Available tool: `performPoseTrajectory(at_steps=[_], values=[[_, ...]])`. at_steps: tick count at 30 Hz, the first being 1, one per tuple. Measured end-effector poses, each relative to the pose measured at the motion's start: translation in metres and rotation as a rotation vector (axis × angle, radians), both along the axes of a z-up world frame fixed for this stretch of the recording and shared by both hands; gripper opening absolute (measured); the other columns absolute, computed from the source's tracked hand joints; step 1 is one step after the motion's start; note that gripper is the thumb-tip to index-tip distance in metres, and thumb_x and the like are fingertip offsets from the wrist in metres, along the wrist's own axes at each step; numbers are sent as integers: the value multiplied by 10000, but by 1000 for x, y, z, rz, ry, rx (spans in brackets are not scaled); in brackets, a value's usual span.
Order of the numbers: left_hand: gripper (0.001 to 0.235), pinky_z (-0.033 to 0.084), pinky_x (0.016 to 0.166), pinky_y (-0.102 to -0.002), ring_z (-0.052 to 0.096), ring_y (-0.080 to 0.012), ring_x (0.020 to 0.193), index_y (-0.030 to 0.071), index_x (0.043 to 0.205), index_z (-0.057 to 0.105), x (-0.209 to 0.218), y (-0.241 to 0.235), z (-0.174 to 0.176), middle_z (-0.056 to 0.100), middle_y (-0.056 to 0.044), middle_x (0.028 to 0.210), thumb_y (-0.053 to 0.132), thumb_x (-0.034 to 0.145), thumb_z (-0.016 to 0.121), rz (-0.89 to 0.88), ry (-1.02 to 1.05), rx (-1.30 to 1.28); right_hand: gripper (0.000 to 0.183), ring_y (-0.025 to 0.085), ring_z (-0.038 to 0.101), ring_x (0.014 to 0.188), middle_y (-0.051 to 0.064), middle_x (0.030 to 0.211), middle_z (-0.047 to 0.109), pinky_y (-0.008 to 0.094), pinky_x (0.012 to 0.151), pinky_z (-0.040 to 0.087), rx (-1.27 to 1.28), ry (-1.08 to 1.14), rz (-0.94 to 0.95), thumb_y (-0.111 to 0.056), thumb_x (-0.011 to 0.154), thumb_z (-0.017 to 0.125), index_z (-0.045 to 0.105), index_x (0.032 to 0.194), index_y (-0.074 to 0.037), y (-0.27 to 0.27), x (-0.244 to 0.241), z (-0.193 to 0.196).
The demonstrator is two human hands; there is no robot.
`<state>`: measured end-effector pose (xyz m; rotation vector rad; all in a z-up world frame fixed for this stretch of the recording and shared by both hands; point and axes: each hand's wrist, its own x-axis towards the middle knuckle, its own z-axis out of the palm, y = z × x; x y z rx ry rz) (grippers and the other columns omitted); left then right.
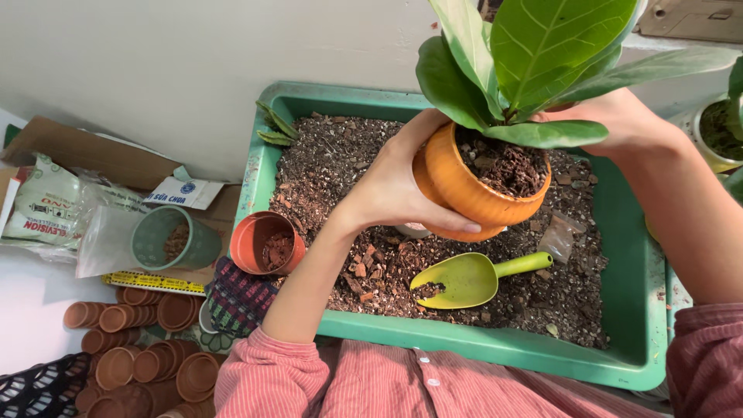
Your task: The person repots a small Ficus plant into an orange pot. They place the plant in the pot, add soil using a green scoop, and gently press the soil around the base. The person repeatedly lifts and rotates the pot to check the fit and soil level.
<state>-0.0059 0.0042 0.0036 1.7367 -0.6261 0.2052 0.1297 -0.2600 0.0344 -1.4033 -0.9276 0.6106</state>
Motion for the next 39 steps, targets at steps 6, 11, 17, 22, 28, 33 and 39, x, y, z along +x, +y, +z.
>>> performPoseTrajectory(at_steps=[6, 11, 17, 22, 28, 33, 39], values=[[1100, 469, 1177, -418, 587, -265, 1335, 35, 1442, 492, -5, -3, -6, 581, -127, 1394, 349, 531, 1022, 183, -57, 38, 518, 244, 632, 1284, 144, 1425, 619, 407, 1113, 517, 94, 27, -112, -214, 989, 661, 543, 1444, 5, 0, -1, -12], [1005, 505, 1160, -439, 582, -281, 1306, 63, 1420, 513, -3, -26, -38, 542, -113, 1358, 441, 619, 988, 442, -171, -111, 546, 261, 608, 1312, 149, 1445, 594, 430, 1152, 488, 312, 187, -296, -306, 1014, 625, 518, 1456, -3, 11, -21, -52], [1020, 453, 1151, -520, 511, -354, 1348, 47, 1428, 474, 10, -67, -97, 495, -181, 1404, 437, 637, 989, 862, -245, -70, 679, 279, 494, 1436, 119, 1558, 495, 474, 1241, 390, 561, 556, -416, -502, 1026, 522, 429, 1521, -48, 65, -54, -143], [1168, 436, 1142, -545, 480, -425, 1374, 0, 1509, 369, 8, -89, -128, 443, -265, 1442, 447, 616, 973, 943, -234, -95, 726, 293, 510, 1407, 95, 1531, 520, 497, 1202, 417, 704, 806, -500, -601, 986, 479, 445, 1514, -104, 86, -69, -199], [1103, 509, 1119, -533, 529, -445, 1349, 38, 1496, 408, -2, -88, -116, 430, -252, 1472, 432, 648, 992, 934, -330, 108, 681, 298, 528, 1399, 115, 1519, 543, 494, 1212, 429, 728, 779, -533, -570, 1011, 476, 481, 1494, -91, 73, -61, -221], [1000, 528, 1030, -506, 548, -442, 1305, 5, 1436, 457, -10, -69, -88, 436, -265, 1453, 489, 701, 930, 819, -305, 173, 679, 308, 560, 1376, 133, 1501, 562, 496, 1195, 448, 764, 794, -596, -570, 1005, 448, 507, 1467, -75, 68, -57, -203], [582, 481, 1174, -539, 559, -344, 1282, 76, 1254, 631, -3, -68, -65, 595, -109, 1291, 352, 829, 917, 858, -664, 291, 580, 294, 622, 1279, 126, 1381, 632, 451, 1133, 510, 906, 705, -606, -502, 1051, 433, 556, 1396, -52, 73, -56, -158]])
